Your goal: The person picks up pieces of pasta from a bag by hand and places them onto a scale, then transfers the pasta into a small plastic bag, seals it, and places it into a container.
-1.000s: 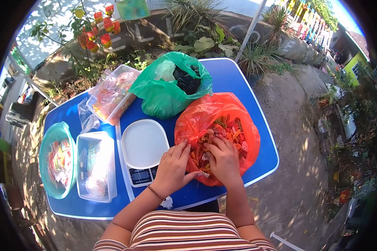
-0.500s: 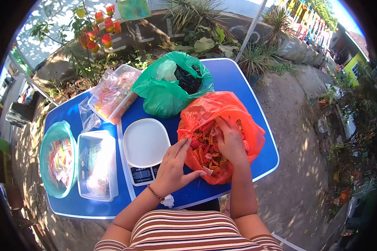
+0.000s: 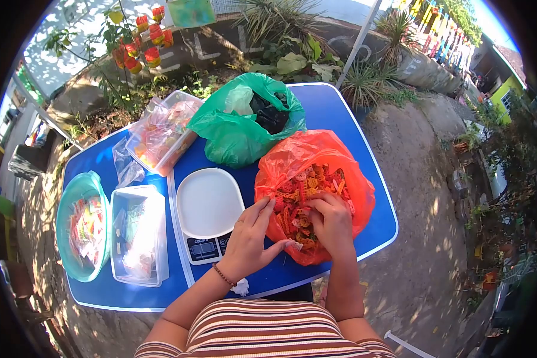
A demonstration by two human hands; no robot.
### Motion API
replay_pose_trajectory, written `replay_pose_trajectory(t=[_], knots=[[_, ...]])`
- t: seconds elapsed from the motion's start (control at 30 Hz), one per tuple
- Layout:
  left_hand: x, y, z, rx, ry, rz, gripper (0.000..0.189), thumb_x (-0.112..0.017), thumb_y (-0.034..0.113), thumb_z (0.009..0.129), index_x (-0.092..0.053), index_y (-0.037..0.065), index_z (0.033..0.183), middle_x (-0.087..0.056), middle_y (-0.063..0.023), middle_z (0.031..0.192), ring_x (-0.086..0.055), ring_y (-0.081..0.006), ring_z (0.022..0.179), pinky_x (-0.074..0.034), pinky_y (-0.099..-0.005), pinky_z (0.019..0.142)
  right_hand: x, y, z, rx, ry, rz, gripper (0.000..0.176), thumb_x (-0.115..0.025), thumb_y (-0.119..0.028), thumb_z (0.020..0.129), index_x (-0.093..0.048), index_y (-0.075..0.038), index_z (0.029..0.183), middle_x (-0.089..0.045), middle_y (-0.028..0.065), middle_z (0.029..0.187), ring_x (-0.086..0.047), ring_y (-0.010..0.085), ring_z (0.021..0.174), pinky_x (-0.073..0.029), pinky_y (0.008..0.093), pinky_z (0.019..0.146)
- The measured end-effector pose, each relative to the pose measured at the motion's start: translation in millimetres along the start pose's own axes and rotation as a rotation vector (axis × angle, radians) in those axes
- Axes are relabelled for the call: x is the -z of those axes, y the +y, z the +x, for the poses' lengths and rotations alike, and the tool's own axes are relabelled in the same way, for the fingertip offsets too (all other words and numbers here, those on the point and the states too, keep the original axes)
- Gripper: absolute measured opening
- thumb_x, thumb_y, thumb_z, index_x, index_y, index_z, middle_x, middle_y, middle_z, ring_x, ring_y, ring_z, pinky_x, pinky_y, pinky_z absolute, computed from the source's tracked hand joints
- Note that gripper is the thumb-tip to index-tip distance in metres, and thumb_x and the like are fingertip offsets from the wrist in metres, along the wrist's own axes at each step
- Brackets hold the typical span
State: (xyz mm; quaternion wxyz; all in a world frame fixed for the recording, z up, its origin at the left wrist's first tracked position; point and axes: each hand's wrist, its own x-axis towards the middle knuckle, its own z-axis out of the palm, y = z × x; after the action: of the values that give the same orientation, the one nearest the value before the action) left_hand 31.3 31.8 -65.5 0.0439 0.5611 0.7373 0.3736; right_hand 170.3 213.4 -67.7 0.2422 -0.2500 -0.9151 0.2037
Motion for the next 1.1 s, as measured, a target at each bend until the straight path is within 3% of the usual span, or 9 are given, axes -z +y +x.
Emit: replay_pose_trajectory(t=[0.07, 0.17, 0.37, 0.47, 0.57, 0.67, 0.77, 0.87, 1.1], knots=[[-0.5, 0.3, 0.5, -0.003, 0.0, 0.009, 0.09, -0.084, 0.038, 0.082, -0.045, -0.008, 0.149, -0.049, -0.025, 0.148, -0.051, -0.0413, 0.133, -0.042, -0.0458, 0.113, 7.7, -6.9, -1.5, 0.042, 0.126, 0.01, 0.016, -0.077, -0.012, 0.085, -0.077, -0.008, 0.1, -0.07, 0.0093, 0.108, -0.065, 0.029, 0.102, -0.048, 0.0431, 0.095], [-4.1, -1.2, -1.0, 0.007, -0.017, 0.016, 0.09, -0.085, 0.038, 0.083, -0.044, -0.005, 0.151, -0.046, -0.0256, 0.15, -0.048, -0.0427, 0.137, -0.04, -0.0483, 0.114, 12.2, -12.3, -1.4, -0.108, 0.211, 0.12, 0.017, -0.079, -0.01, 0.086, -0.077, -0.005, 0.102, -0.072, 0.0111, 0.105, -0.066, 0.0277, 0.101, -0.05, 0.0401, 0.094], [3.6, 9.4, 2.3, -0.098, 0.115, 0.105, 0.073, -0.085, 0.03, 0.083, -0.056, 0.008, 0.146, -0.049, -0.0233, 0.147, -0.052, -0.0391, 0.132, -0.045, -0.0449, 0.108, 4.2, -1.7, -7.8, -0.357, 0.162, 0.917, 0.019, -0.074, -0.004, 0.094, -0.072, -0.001, 0.112, -0.069, 0.0037, 0.091, -0.064, 0.0103, 0.084, -0.051, 0.0246, 0.076], [2.2, 7.8, 1.0, -0.097, 0.132, -0.06, 0.059, -0.085, 0.021, 0.083, -0.063, 0.01, 0.137, -0.056, -0.0198, 0.141, -0.057, -0.0345, 0.126, -0.049, -0.0432, 0.103, 9.6, -9.1, -6.0, -0.358, 0.165, 0.871, 0.024, -0.072, -0.003, 0.095, -0.068, -0.001, 0.119, -0.066, 0.0007, 0.091, -0.062, 0.0053, 0.082, -0.049, 0.0203, 0.074], [-0.5, 4.9, 0.0, -0.076, 0.074, -0.237, 0.05, -0.084, 0.014, 0.082, -0.067, 0.009, 0.129, -0.062, -0.0149, 0.135, -0.062, -0.0315, 0.119, -0.051, -0.0425, 0.099, 9.9, -4.9, -9.6, -0.345, 0.148, 0.788, 0.023, -0.069, -0.001, 0.095, -0.068, 0.0, 0.119, -0.067, 0.0016, 0.091, -0.066, 0.0068, 0.086, -0.051, 0.0221, 0.075], [0.5, 6.6, 5.1, -0.127, 0.053, -0.123, 0.044, -0.083, 0.015, 0.084, -0.069, 0.01, 0.125, -0.064, -0.0122, 0.133, -0.064, -0.0314, 0.116, -0.05, -0.0429, 0.101, 5.3, -5.7, -6.0, -0.384, 0.155, 0.687, 0.024, -0.067, 0.0, 0.094, -0.068, -0.001, 0.118, -0.069, 0.0074, 0.091, -0.071, 0.0146, 0.088, -0.055, 0.0281, 0.075], [-1.3, 5.3, 4.7, -0.107, 0.035, -0.109, 0.043, -0.083, 0.016, 0.084, -0.07, 0.01, 0.124, -0.064, -0.0115, 0.136, -0.063, -0.0322, 0.117, -0.05, -0.0432, 0.101, -0.1, -6.8, 6.3, -0.296, 0.12, 0.304, 0.027, -0.065, -0.001, 0.092, -0.067, 0.0, 0.119, -0.071, 0.0171, 0.094, -0.073, 0.028, 0.093, -0.057, 0.0368, 0.078], [-0.3, 7.8, 3.6, -0.109, 0.007, -0.102, 0.041, -0.082, 0.017, 0.084, -0.07, 0.011, 0.123, -0.064, -0.0116, 0.136, -0.063, -0.032, 0.118, -0.049, -0.0433, 0.102, -14.1, -5.0, 23.1, -0.058, 0.197, 0.088, 0.024, -0.065, -0.002, 0.09, -0.065, 0.001, 0.113, -0.069, 0.0238, 0.096, -0.07, 0.039, 0.093, -0.057, 0.044, 0.08], [1.2, 4.4, -1.4, -0.085, 0.003, -0.115, 0.04, -0.083, 0.017, 0.083, -0.072, 0.011, 0.121, -0.065, -0.0109, 0.135, -0.063, -0.0315, 0.12, -0.048, -0.0435, 0.103, -35.7, -19.8, 35.5, -0.121, -0.05, -0.16, 0.013, -0.066, -0.001, 0.087, -0.061, 0.001, 0.099, -0.07, 0.0233, 0.092, -0.068, 0.0426, 0.091, -0.055, 0.05, 0.081]])
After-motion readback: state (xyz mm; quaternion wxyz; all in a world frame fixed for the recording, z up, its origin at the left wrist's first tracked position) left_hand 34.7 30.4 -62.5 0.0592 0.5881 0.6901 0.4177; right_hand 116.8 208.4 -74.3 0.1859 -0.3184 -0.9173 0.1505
